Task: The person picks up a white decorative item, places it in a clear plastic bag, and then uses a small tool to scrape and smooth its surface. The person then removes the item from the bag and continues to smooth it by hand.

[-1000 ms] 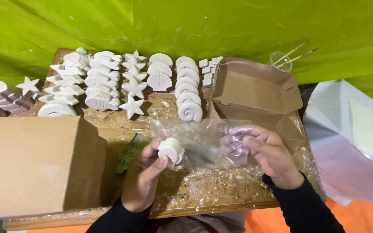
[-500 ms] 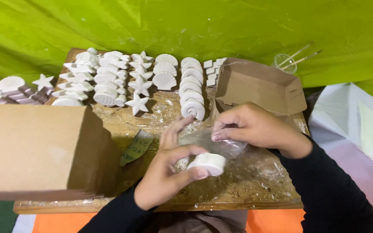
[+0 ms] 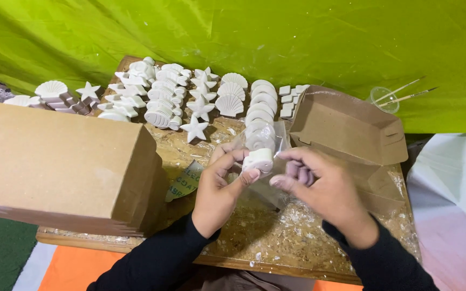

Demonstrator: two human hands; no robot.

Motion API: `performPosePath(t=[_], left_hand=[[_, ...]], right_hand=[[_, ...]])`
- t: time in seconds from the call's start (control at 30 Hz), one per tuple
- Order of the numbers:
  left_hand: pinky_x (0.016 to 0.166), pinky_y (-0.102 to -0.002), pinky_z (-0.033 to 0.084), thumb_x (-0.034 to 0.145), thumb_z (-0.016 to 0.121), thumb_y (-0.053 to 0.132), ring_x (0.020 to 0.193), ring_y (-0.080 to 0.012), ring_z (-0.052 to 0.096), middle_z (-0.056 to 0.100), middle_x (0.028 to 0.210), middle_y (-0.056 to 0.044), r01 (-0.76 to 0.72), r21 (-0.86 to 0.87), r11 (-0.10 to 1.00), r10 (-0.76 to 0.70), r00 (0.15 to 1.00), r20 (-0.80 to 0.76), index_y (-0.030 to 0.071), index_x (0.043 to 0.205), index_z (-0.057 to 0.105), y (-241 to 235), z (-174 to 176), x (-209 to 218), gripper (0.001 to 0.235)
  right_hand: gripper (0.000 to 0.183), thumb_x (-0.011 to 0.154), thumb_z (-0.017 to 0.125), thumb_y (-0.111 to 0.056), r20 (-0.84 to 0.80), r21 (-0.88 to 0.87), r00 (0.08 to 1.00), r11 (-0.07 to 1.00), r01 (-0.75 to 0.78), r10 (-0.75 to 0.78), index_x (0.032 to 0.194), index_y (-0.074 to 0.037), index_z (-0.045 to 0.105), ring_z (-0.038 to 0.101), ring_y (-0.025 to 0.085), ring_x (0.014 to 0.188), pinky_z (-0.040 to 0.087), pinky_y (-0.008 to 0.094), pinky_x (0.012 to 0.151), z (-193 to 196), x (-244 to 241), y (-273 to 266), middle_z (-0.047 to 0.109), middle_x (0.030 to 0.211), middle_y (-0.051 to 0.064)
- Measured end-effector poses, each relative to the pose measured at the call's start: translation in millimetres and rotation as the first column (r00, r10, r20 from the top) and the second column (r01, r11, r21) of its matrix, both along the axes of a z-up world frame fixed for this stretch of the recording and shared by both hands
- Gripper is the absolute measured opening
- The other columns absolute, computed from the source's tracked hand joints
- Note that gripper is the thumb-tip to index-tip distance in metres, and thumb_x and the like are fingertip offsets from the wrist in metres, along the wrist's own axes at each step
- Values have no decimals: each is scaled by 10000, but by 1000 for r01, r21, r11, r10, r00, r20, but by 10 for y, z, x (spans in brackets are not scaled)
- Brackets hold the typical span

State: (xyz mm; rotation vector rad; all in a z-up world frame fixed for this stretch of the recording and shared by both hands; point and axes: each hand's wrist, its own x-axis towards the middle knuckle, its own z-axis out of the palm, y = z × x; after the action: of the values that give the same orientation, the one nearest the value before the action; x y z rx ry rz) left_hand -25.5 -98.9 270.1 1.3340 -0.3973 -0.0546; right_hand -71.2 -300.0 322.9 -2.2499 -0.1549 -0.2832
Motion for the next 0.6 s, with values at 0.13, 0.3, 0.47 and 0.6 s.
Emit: performPosePath(t=[0.13, 0.3, 0.47, 0.6], left_hand=[[892, -424, 465, 891, 748, 98, 1067, -260, 497, 539, 1100, -160, 37, -4, 999, -37, 999, -7, -49, 1113, 715, -40, 11, -4, 269], [886, -451, 502, 856, 772, 72, 1058, -315, 531, 533, 1122, -215, 87, 53, 995, -89, 995, 33, -67, 1107, 708, -43, -4, -18, 294], [858, -420, 504, 831, 805, 112, 1040, -281, 558, 556, 1118, -189, 97, 13, 995, -97, 995, -13, -38, 1150, 715, 0, -66, 26, 364], [834, -399, 503, 946, 664, 93, 1015, -269, 577, 582, 1076, -175, 78, -12, 997, -78, 997, -5, -8, 1155, 738, 79, -163, 105, 243]], right_hand=[[599, 720, 917, -230, 89, -73, 996, 997, -13, 19, 1261, -93, 701, 606, 127, 721, 530, 238, 572, -26, 67, 76, 713, 1043, 43], [408, 790, 842, -193, -145, -22, 974, 984, -179, 174, 1156, -31, 758, 583, 182, 778, 528, 305, 627, 59, 189, -4, 757, 1024, 134], [422, 757, 866, -140, -66, 225, 969, 950, -217, 237, 1127, 23, 747, 588, 176, 815, 524, 321, 730, 92, 288, 1, 730, 909, 134], [448, 881, 729, -138, 142, 617, 961, 738, -273, 237, 1232, 81, 557, 660, 172, 906, 619, 276, 740, -83, 420, -261, 658, 1069, 190]])
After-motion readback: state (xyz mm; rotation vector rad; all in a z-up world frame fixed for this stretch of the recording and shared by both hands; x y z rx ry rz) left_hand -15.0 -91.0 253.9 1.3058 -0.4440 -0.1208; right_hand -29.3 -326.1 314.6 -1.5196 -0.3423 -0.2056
